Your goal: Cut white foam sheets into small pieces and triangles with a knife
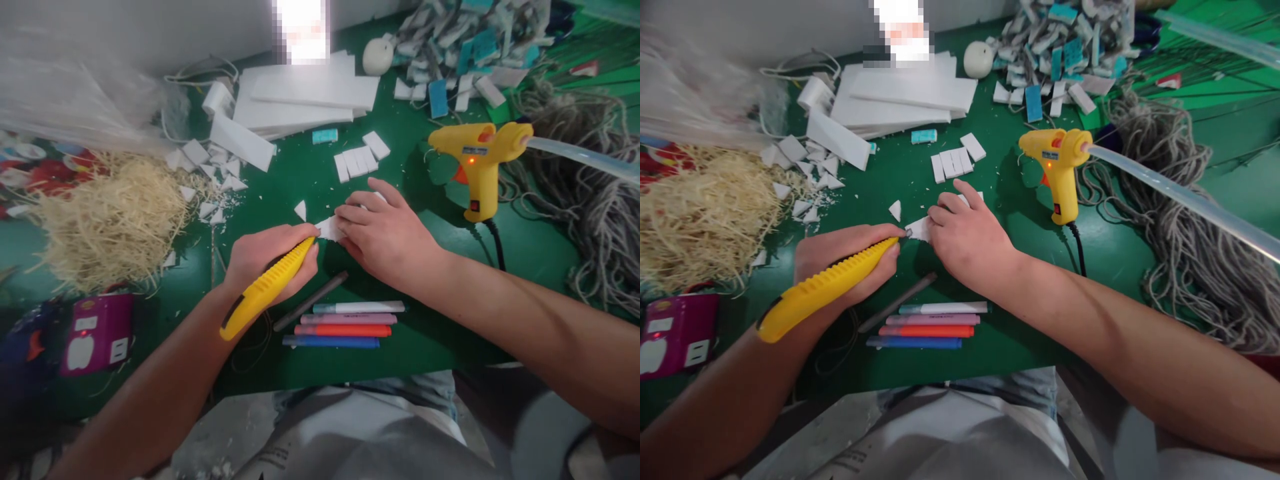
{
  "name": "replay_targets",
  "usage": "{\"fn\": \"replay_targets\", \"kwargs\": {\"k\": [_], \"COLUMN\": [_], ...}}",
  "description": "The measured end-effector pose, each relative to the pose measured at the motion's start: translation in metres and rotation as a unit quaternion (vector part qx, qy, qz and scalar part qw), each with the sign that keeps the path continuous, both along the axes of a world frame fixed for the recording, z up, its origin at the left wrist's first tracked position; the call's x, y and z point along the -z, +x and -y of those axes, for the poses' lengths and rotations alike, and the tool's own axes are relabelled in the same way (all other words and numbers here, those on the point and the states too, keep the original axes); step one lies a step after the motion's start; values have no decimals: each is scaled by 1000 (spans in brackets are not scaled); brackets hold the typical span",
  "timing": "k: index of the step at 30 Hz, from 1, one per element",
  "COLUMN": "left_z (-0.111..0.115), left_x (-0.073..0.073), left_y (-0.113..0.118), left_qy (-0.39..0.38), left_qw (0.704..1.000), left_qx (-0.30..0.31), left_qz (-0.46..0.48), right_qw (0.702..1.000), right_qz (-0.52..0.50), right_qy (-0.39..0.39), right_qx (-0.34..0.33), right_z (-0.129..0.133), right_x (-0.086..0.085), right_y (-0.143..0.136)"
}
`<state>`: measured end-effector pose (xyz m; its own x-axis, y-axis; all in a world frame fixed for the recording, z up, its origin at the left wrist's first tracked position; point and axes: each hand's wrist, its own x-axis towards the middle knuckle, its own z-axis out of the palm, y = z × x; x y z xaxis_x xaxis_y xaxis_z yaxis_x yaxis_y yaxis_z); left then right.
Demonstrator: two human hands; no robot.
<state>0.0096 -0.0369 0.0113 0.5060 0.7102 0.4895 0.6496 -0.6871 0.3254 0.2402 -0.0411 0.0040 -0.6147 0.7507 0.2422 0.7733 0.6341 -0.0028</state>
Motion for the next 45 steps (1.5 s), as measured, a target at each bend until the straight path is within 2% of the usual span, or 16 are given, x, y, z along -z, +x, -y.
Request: {"fn": "replay_targets", "kwargs": {"k": [5, 13, 18, 24, 28, 33, 38, 41, 45], "left_z": [2, 5, 7, 4, 4, 3, 10, 12, 4], "left_x": [-1, -4, -6, 0, -2, -3, -15, -22, -14], "left_y": [-1, -3, -4, -4, -3, -5, -3, 0, 6], "left_qy": [-22, -34, -56, -7, -23, -15, -57, -88, -129], "left_qw": [999, 999, 997, 1000, 999, 1000, 997, 992, 986], "left_qx": [-17, -26, -47, -14, -26, -1, -42, -84, -93], "left_qz": [19, 14, -4, 5, -24, -3, -35, -18, 55], "right_qw": [1000, 998, 999, 1000, 1000, 999, 1000, 1000, 998], "right_qz": [3, -58, -48, -23, -26, -33, -16, -31, -66], "right_qy": [21, -8, -5, 16, 7, -8, 6, -2, -13], "right_qx": [-2, 13, 12, 6, 14, 13, 14, 5, 1], "right_z": [1, 2, 2, 2, 3, 3, 3, 3, 3], "right_x": [3, 4, 3, 3, 3, 1, 1, 1, 2], "right_y": [-1, -1, -1, -1, -1, -1, -1, 0, 2]}}
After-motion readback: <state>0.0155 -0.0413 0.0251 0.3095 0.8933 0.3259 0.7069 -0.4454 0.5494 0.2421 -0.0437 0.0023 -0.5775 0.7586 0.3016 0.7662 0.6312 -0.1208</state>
